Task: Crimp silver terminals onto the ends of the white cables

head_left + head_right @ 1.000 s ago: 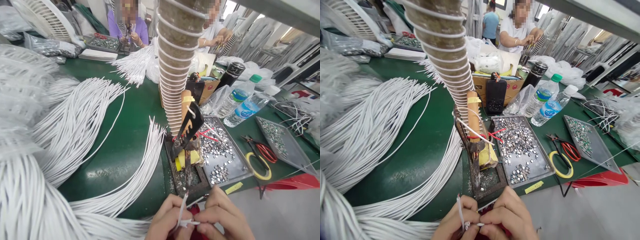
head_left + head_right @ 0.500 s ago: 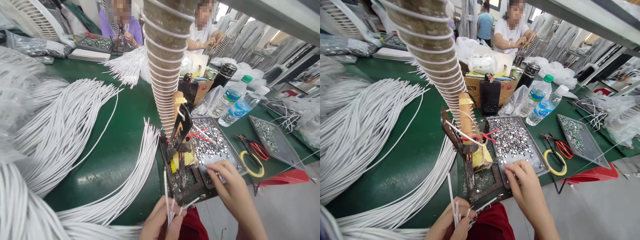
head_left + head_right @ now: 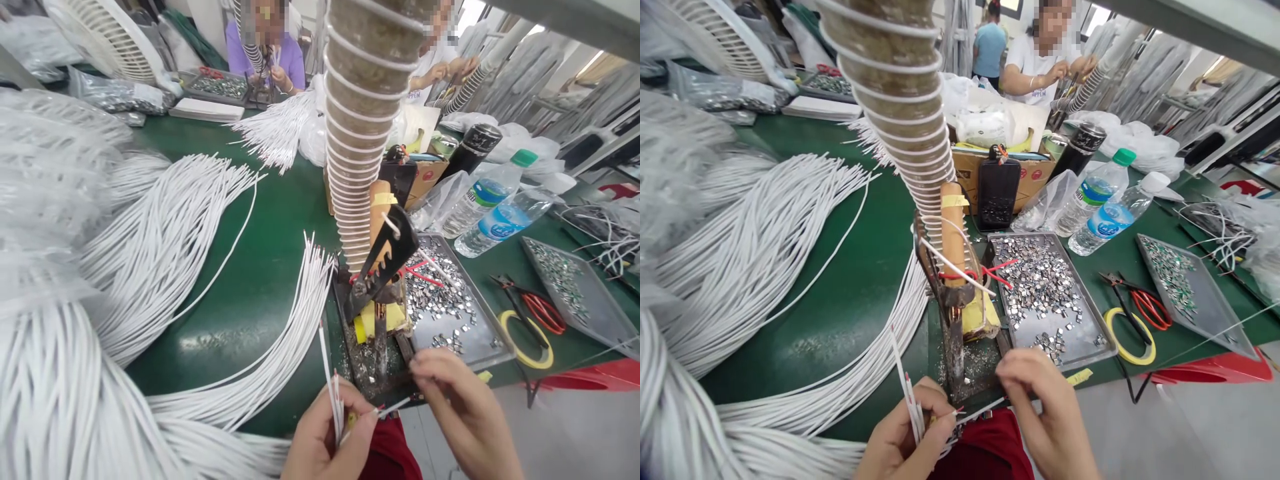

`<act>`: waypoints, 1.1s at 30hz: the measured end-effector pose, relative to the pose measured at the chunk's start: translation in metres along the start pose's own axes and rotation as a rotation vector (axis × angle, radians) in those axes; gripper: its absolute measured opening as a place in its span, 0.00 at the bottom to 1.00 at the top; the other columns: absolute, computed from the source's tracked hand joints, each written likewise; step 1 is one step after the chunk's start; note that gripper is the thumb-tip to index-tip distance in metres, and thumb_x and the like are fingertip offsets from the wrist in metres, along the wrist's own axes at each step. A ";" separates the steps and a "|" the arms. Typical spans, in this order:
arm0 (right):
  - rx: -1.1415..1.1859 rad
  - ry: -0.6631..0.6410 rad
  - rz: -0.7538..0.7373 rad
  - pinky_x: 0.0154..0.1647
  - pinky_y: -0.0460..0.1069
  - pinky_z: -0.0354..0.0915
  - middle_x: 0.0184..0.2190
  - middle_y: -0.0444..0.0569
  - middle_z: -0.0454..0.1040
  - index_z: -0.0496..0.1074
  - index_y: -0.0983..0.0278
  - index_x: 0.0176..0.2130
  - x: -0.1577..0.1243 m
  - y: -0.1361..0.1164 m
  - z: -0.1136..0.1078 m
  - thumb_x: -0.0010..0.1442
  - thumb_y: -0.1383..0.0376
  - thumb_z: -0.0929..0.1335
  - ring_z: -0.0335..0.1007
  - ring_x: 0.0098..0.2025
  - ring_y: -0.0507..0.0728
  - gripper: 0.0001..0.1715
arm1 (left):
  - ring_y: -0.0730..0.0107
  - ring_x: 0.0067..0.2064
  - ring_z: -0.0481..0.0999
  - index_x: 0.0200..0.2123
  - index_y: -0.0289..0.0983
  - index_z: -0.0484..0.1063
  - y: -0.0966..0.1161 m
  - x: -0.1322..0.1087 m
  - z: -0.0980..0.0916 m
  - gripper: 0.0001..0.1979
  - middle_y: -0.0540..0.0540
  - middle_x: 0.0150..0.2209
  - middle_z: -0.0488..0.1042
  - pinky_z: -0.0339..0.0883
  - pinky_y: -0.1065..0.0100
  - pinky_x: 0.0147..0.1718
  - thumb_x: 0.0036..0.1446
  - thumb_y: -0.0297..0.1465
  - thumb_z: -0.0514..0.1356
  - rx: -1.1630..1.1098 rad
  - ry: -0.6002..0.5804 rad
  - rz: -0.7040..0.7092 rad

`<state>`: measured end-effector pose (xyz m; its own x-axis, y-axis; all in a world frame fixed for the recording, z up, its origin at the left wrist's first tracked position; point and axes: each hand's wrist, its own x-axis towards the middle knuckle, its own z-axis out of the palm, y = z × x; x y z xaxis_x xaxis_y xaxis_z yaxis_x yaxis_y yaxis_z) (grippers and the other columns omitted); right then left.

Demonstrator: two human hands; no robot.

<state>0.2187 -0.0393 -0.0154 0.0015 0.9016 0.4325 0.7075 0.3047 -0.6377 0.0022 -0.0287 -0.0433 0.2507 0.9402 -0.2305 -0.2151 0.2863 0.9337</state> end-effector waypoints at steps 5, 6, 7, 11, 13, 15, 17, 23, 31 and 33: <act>0.085 -0.032 -0.095 0.37 0.44 0.75 0.33 0.44 0.81 0.75 0.59 0.44 -0.003 -0.022 0.015 0.69 0.71 0.69 0.80 0.33 0.51 0.07 | 0.64 0.39 0.73 0.30 0.40 0.79 0.010 0.006 0.005 0.15 0.48 0.37 0.76 0.66 0.70 0.43 0.61 0.43 0.73 -0.124 -0.011 -0.031; 0.084 -0.030 -0.109 0.37 0.44 0.75 0.33 0.43 0.80 0.75 0.59 0.44 -0.002 -0.024 0.016 0.69 0.71 0.69 0.80 0.32 0.50 0.07 | 0.64 0.40 0.74 0.30 0.39 0.79 0.010 0.006 0.005 0.15 0.48 0.37 0.77 0.67 0.70 0.44 0.61 0.43 0.73 -0.143 -0.021 -0.046; 0.086 -0.028 -0.119 0.39 0.45 0.75 0.32 0.43 0.80 0.76 0.60 0.44 -0.001 -0.025 0.018 0.70 0.71 0.69 0.79 0.32 0.50 0.07 | 0.64 0.39 0.75 0.30 0.39 0.79 0.010 0.006 0.005 0.15 0.48 0.37 0.78 0.68 0.69 0.44 0.61 0.43 0.73 -0.159 -0.028 -0.062; 0.092 -0.003 -0.129 0.41 0.46 0.75 0.32 0.44 0.78 0.76 0.61 0.43 -0.002 -0.025 0.020 0.69 0.72 0.69 0.77 0.32 0.51 0.07 | 0.67 0.37 0.75 0.30 0.38 0.79 0.011 0.005 0.006 0.15 0.49 0.36 0.79 0.69 0.70 0.43 0.58 0.42 0.75 -0.233 -0.038 -0.112; 0.061 0.014 -0.130 0.43 0.47 0.75 0.33 0.44 0.77 0.77 0.61 0.44 -0.006 -0.024 0.019 0.67 0.73 0.69 0.76 0.33 0.51 0.09 | 0.67 0.37 0.76 0.29 0.38 0.78 0.014 0.006 0.008 0.16 0.49 0.35 0.80 0.69 0.71 0.42 0.57 0.41 0.76 -0.263 -0.039 -0.125; 0.015 -0.003 -0.124 0.44 0.47 0.75 0.35 0.45 0.76 0.77 0.61 0.47 -0.011 -0.022 0.018 0.67 0.75 0.68 0.77 0.35 0.52 0.13 | 0.68 0.36 0.76 0.28 0.37 0.78 0.018 0.008 0.009 0.16 0.49 0.34 0.80 0.69 0.71 0.41 0.56 0.40 0.77 -0.283 -0.039 -0.135; -0.025 -0.008 -0.117 0.44 0.46 0.77 0.40 0.49 0.76 0.75 0.61 0.52 -0.016 -0.019 0.018 0.67 0.76 0.66 0.79 0.40 0.53 0.18 | 0.69 0.36 0.75 0.28 0.37 0.79 0.021 0.009 0.010 0.15 0.50 0.34 0.80 0.68 0.72 0.41 0.56 0.40 0.77 -0.304 -0.044 -0.147; -0.128 0.073 -0.213 0.39 0.45 0.80 0.41 0.50 0.80 0.73 0.59 0.45 -0.018 -0.018 0.024 0.66 0.74 0.68 0.83 0.41 0.54 0.11 | 0.65 0.40 0.77 0.29 0.37 0.77 0.024 0.014 0.007 0.15 0.47 0.38 0.82 0.68 0.67 0.47 0.56 0.39 0.77 -0.344 -0.079 -0.232; -0.165 0.117 -0.242 0.36 0.46 0.81 0.38 0.51 0.83 0.74 0.59 0.44 -0.010 -0.021 0.028 0.64 0.74 0.69 0.86 0.38 0.55 0.11 | 0.63 0.43 0.79 0.30 0.38 0.78 0.034 0.017 0.006 0.12 0.49 0.38 0.81 0.68 0.67 0.48 0.57 0.36 0.76 -0.338 -0.040 -0.239; -0.187 0.144 -0.204 0.35 0.46 0.81 0.38 0.50 0.83 0.74 0.58 0.44 -0.010 -0.026 0.030 0.64 0.73 0.69 0.86 0.37 0.55 0.11 | 0.63 0.43 0.79 0.29 0.38 0.78 0.036 0.017 0.007 0.12 0.48 0.38 0.81 0.68 0.67 0.48 0.57 0.35 0.75 -0.340 -0.039 -0.236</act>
<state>0.1791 -0.0472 -0.0229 -0.0633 0.7707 0.6340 0.8210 0.4015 -0.4060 0.0051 -0.0033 -0.0115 0.3652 0.8354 -0.4109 -0.4454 0.5443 0.7109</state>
